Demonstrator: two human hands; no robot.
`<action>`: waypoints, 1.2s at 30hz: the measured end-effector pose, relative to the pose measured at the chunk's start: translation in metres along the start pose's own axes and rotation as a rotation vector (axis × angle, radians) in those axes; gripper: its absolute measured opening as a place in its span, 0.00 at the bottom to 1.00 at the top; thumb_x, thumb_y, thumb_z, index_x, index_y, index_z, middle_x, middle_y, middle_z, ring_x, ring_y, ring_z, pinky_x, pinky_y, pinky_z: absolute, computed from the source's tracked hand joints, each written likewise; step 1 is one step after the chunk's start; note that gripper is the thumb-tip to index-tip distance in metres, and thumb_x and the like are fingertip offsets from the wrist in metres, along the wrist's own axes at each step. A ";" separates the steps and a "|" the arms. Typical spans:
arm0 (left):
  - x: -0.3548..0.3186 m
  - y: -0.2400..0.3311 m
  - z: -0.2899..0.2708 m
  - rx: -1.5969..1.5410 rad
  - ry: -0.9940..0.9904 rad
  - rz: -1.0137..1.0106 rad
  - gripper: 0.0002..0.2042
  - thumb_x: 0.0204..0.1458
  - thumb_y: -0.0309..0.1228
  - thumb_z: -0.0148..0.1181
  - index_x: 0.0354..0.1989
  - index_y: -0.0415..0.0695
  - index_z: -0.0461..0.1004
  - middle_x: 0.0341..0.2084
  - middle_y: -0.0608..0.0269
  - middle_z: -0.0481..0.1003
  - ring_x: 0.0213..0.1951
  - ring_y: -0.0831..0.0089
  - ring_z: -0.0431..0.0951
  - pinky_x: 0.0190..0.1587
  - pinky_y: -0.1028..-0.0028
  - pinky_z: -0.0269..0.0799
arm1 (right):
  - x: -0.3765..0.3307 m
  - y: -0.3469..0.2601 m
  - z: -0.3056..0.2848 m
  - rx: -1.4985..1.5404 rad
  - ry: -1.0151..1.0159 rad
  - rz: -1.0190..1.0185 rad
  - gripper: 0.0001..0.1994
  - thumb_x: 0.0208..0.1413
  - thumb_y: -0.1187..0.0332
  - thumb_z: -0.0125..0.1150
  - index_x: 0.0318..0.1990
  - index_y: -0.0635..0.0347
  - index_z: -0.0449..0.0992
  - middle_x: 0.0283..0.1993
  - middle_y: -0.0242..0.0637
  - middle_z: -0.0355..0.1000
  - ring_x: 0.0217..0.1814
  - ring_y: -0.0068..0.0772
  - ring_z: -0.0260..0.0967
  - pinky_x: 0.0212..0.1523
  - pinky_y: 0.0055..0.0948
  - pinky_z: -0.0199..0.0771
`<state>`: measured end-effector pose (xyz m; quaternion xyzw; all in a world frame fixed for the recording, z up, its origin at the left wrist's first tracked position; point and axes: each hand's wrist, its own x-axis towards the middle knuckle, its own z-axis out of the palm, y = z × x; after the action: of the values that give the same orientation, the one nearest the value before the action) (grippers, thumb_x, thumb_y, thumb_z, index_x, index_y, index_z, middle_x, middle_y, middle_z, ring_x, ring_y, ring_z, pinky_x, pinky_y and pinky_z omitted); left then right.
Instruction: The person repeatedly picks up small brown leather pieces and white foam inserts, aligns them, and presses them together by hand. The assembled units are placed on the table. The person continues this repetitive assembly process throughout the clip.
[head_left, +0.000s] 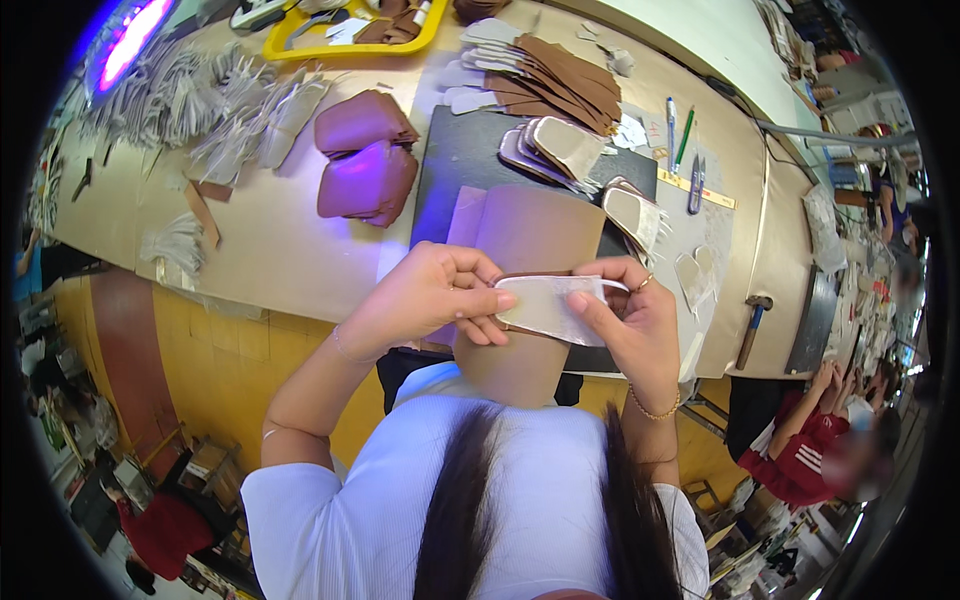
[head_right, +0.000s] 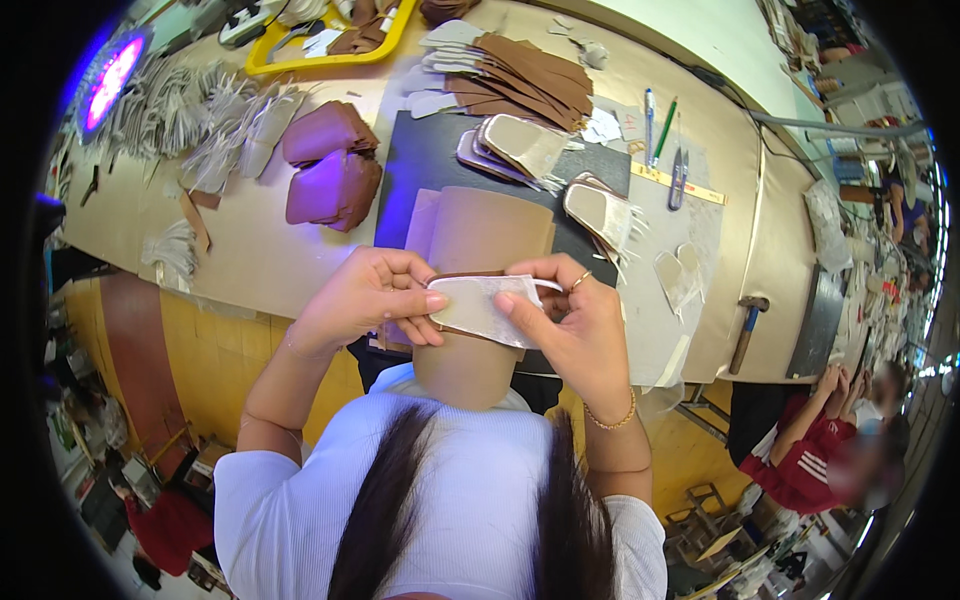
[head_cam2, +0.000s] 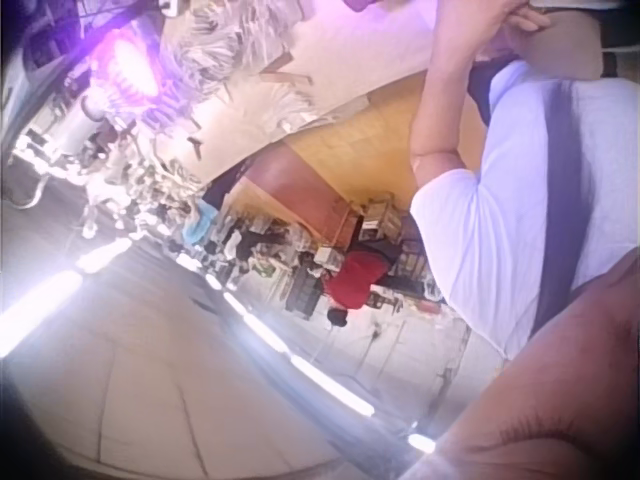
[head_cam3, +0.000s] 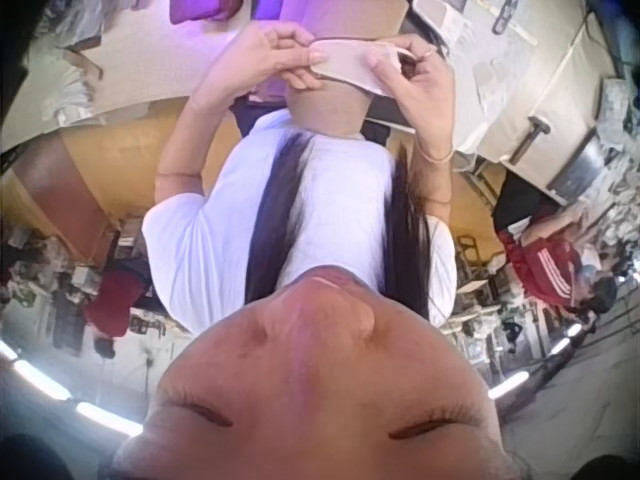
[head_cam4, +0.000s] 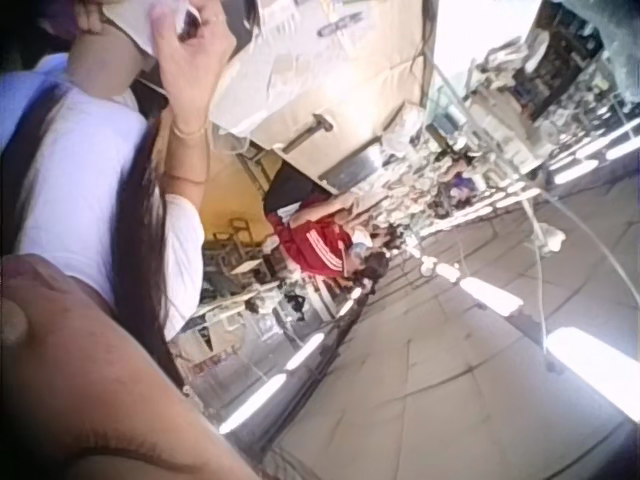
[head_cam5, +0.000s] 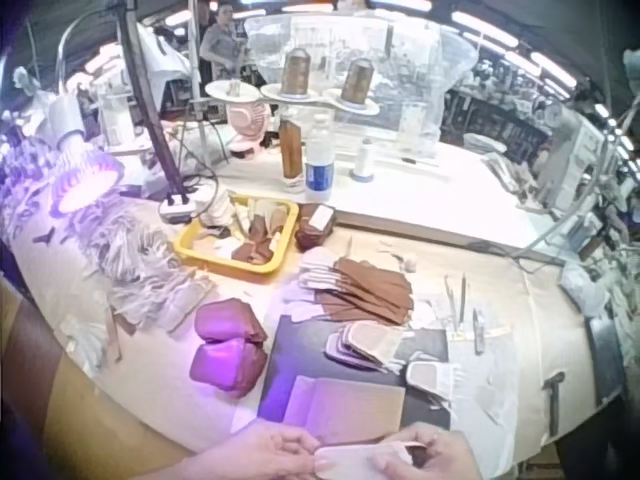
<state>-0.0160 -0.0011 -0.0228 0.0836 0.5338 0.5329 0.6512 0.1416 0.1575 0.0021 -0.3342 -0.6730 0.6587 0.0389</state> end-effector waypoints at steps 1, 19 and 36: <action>0.000 0.000 0.000 0.010 0.011 -0.009 0.08 0.52 0.25 0.60 0.34 0.33 0.70 0.23 0.53 0.77 0.23 0.71 0.80 0.24 0.79 0.76 | 0.001 0.002 -0.002 0.041 0.009 -0.007 0.15 0.49 0.73 0.66 0.44 0.66 0.72 0.31 0.31 0.72 0.29 0.12 0.67 0.29 0.13 0.67; 0.000 0.001 0.000 0.076 0.054 -0.018 0.07 0.51 0.25 0.59 0.35 0.34 0.72 0.23 0.60 0.76 0.23 0.78 0.77 0.24 0.81 0.73 | -0.017 -0.003 0.019 -0.779 0.022 -0.889 0.38 0.38 0.54 0.69 0.60 0.52 0.63 0.61 0.40 0.60 0.65 0.40 0.55 0.61 0.39 0.54; 0.007 -0.010 -0.006 0.040 0.006 0.061 0.04 0.53 0.23 0.56 0.33 0.35 0.69 0.22 0.51 0.77 0.21 0.69 0.80 0.23 0.76 0.77 | -0.005 0.065 0.026 -0.247 0.036 -0.666 0.43 0.58 0.36 0.32 0.70 0.59 0.35 0.72 0.48 0.40 0.74 0.51 0.34 0.70 0.45 0.30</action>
<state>-0.0157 -0.0032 -0.0363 0.1111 0.5435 0.5418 0.6314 0.1585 0.1266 -0.0586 -0.1102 -0.8187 0.5177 0.2227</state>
